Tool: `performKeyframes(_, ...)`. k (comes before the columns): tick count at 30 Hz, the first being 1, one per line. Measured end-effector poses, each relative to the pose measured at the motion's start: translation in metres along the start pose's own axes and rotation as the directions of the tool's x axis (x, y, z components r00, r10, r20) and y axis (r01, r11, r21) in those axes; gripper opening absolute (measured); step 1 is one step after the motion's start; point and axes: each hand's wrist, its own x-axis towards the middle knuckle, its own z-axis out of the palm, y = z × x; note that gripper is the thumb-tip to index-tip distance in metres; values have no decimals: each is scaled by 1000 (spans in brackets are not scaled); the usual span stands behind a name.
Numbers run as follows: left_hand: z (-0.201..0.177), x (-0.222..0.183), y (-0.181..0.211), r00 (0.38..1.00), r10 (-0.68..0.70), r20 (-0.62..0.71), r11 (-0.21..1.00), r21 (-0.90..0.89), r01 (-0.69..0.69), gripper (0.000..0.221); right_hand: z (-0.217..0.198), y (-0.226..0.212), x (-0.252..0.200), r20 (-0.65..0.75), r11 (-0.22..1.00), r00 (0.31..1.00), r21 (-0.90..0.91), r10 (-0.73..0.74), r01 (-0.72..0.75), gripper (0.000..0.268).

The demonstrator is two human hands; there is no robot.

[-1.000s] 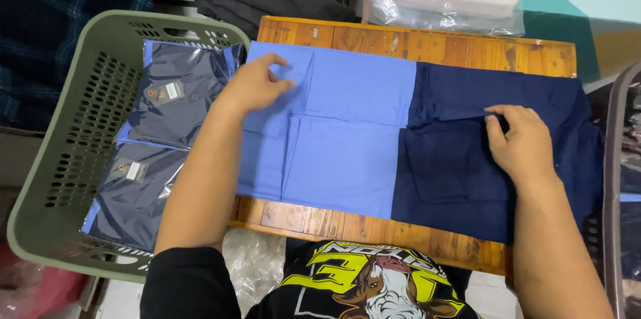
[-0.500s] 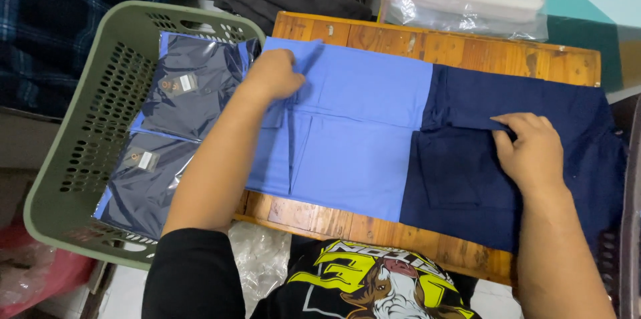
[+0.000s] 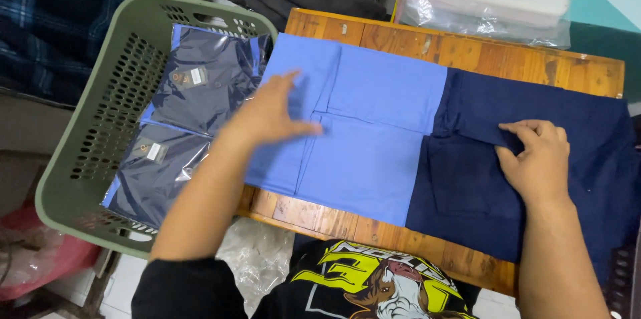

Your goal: The person puts a folded blue shirt into a plastic bag, places the bagged shirt into a basket, and then folds another blue shirt on a wooden table.

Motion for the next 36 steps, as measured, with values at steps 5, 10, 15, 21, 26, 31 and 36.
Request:
performKeyframes(5, 80, 12, -51, 962, 133, -238, 943, 330, -48, 94, 5, 2, -2, -28, 1000, 999, -10, 25, -26, 36)
performKeyframes(10, 95, 24, -46, 911, 176, -373, 917, 399, -14, 50, 8, 6, -3, -29, 998, 1000, -59, 0, -2, 39)
performKeyframes(15, 106, 36, -32, 872, 317, -372, 836, 544, -72, 62, 3, -9, -1, -8, 990, 999, -133, 37, -38, 44)
performKeyframes(21, 88, 42, -40, 909, 379, -174, 791, 571, -221, 32, -28, -131, 57, 172, 932, 981, -332, -89, 142, 69)
performKeyframes(26, 75, 29, -48, 900, 346, -264, 900, 364, -239, 34, 43, -231, 121, 191, 889, 875, 216, -444, 404, 62)
performKeyframes(31, 77, 15, -59, 875, 374, -308, 914, 281, -292, 38, 83, -282, 176, 328, 845, 783, 120, -528, 520, 66)
performKeyframes(36, 74, -4, -63, 855, 391, -341, 908, 298, -296, 44, 76, -301, 180, 446, 820, 691, 238, -569, 521, 56)
